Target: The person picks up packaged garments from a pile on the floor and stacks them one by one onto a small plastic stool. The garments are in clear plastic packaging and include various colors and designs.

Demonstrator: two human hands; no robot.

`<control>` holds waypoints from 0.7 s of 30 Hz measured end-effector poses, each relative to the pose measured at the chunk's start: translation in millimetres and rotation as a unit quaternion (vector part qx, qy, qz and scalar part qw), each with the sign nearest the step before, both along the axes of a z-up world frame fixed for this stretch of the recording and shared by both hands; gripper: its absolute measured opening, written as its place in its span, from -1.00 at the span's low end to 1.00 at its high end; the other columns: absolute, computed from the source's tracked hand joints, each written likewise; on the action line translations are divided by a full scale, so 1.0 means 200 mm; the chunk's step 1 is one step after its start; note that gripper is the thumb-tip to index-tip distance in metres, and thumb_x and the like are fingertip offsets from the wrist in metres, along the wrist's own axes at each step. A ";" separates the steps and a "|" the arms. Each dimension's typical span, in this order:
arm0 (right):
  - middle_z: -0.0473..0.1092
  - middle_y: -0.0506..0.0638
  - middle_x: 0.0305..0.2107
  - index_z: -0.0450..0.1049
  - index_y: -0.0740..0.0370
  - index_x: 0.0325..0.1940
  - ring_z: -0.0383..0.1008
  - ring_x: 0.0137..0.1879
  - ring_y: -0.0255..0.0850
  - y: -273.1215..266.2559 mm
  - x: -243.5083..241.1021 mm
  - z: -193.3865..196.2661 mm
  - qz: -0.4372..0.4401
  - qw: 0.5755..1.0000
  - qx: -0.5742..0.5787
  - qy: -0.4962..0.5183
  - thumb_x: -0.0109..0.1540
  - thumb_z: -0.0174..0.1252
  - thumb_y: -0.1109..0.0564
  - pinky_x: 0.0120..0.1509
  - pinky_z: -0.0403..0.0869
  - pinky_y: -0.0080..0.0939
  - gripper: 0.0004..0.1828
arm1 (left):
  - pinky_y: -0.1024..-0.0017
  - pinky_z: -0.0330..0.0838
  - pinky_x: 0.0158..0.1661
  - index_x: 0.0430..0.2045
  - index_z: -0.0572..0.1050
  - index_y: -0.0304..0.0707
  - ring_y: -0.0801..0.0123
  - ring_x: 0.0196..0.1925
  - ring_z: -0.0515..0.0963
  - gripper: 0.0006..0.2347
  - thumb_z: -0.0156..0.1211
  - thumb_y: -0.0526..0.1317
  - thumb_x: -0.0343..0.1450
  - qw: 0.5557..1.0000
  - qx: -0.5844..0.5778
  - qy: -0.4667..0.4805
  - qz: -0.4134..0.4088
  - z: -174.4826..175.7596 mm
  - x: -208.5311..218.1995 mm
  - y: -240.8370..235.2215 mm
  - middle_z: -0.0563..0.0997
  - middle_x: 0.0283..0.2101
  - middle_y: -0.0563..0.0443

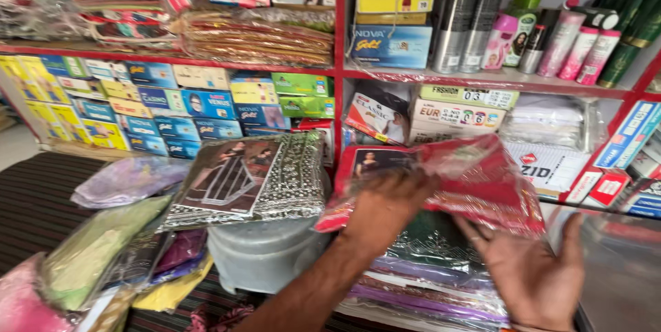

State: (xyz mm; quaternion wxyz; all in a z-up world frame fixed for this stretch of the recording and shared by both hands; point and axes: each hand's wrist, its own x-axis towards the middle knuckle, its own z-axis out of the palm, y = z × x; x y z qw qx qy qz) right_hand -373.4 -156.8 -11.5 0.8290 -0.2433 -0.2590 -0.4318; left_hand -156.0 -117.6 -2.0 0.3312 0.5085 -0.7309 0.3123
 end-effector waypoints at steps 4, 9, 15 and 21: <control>0.48 0.13 0.16 0.28 0.23 0.37 0.45 0.30 0.02 -0.22 -0.26 -0.17 -0.341 0.840 0.134 0.401 0.39 -0.01 -0.06 0.28 0.45 0.24 -0.48 | 0.23 0.54 0.03 0.13 0.47 -0.17 0.14 0.02 0.59 -0.66 0.20 -0.30 0.44 0.986 0.159 -0.054 -0.011 -0.15 -0.19 -0.10 0.58 -0.04 -0.02; 0.50 0.08 0.00 0.32 0.22 0.38 0.56 -0.07 -0.22 -0.40 -0.35 -0.42 -0.467 0.730 0.093 0.490 0.36 0.12 0.14 -0.10 0.54 -0.12 -0.52 | -0.01 0.30 0.24 0.20 0.39 -0.30 -0.01 0.33 0.41 -0.35 0.25 0.16 0.30 0.976 0.200 -0.020 -0.080 -0.23 -0.15 -0.04 0.47 0.23 -0.21; 0.51 0.16 -0.24 0.59 0.31 0.27 0.49 -0.21 -0.31 -0.38 -0.33 -0.47 -0.624 0.491 -0.036 0.607 0.39 0.27 0.05 -0.09 0.44 -0.17 -0.59 | -0.27 -0.17 0.43 0.45 0.16 -0.10 -0.18 0.55 0.00 -0.15 -0.05 0.48 0.37 0.947 0.315 0.032 0.062 -0.19 0.12 0.10 0.11 0.49 -0.30; 0.54 0.16 -0.38 0.60 0.09 0.26 0.54 -0.27 -0.17 -0.35 -0.30 -0.43 -0.649 0.332 -0.117 0.675 0.35 0.25 -0.03 -0.04 0.48 -0.05 -0.59 | -0.21 -0.09 0.37 0.48 -0.01 0.03 -0.16 0.58 -0.24 -0.05 0.10 0.44 0.22 0.897 0.421 0.118 0.062 -0.12 0.23 0.05 -0.15 0.57 -0.16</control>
